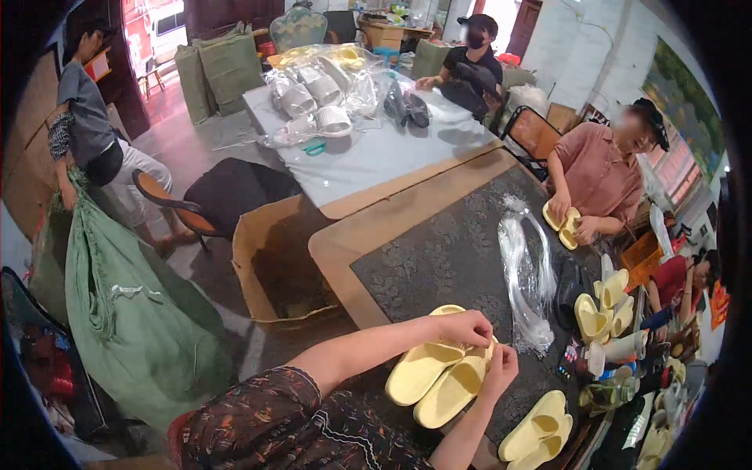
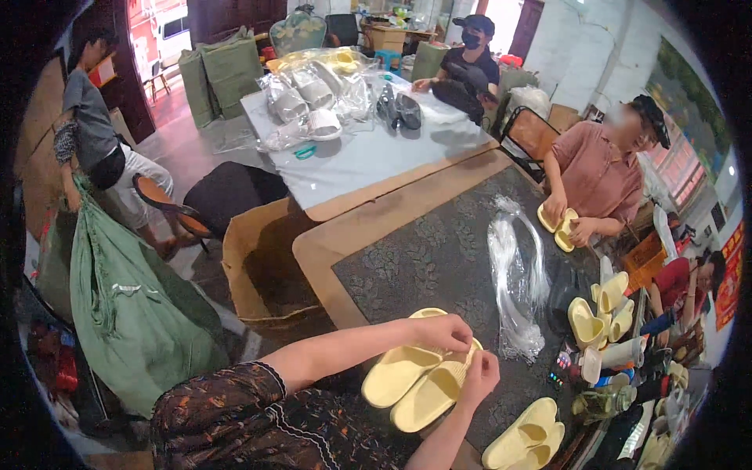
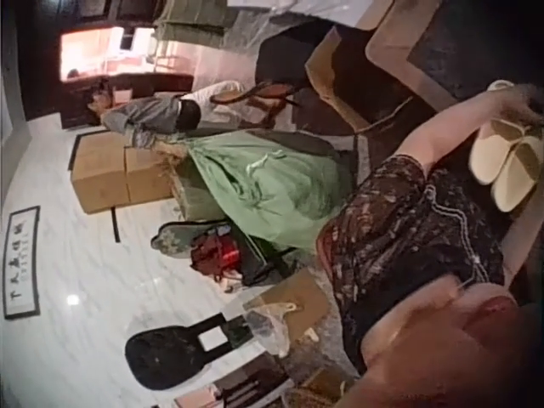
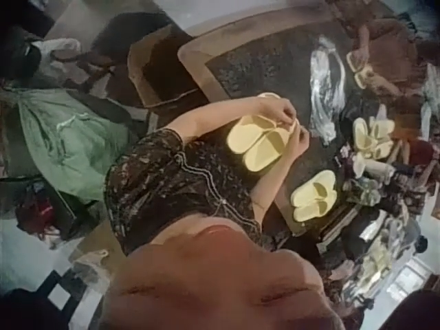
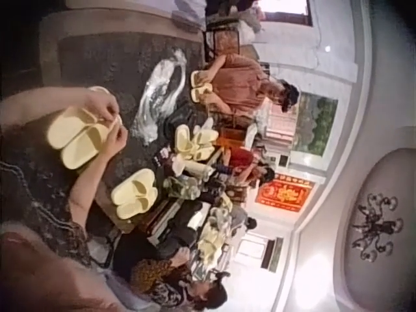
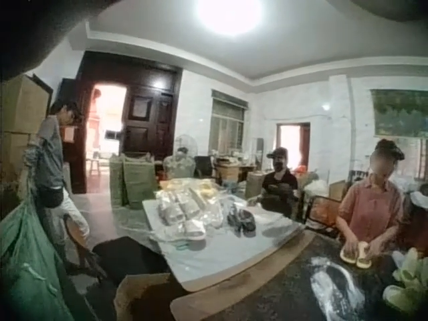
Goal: Inspecting and sorting pairs of slippers at a production table.
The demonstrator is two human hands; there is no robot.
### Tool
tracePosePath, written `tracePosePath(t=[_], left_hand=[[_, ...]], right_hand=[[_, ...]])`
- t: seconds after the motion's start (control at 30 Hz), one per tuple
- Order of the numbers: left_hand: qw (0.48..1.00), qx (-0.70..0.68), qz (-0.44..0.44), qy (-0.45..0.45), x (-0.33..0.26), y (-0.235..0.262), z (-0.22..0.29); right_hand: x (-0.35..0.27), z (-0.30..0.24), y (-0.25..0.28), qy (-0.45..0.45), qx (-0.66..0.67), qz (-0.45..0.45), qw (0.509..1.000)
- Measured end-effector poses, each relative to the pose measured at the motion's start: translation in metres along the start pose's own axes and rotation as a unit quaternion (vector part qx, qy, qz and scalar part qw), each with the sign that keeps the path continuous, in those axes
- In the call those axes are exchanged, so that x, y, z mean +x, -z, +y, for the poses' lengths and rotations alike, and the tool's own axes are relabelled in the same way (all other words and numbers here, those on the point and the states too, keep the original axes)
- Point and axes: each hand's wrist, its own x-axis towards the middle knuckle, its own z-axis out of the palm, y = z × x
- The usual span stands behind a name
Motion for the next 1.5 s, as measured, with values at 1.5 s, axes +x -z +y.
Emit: tracePosePath(t=[1.5], left_hand=[[0.997,-0.008,-0.017,0.079,0.008,-0.007,0.008]], right_hand=[[0.003,0.004,0.007,-0.009,0.023,-0.011,1.0]])
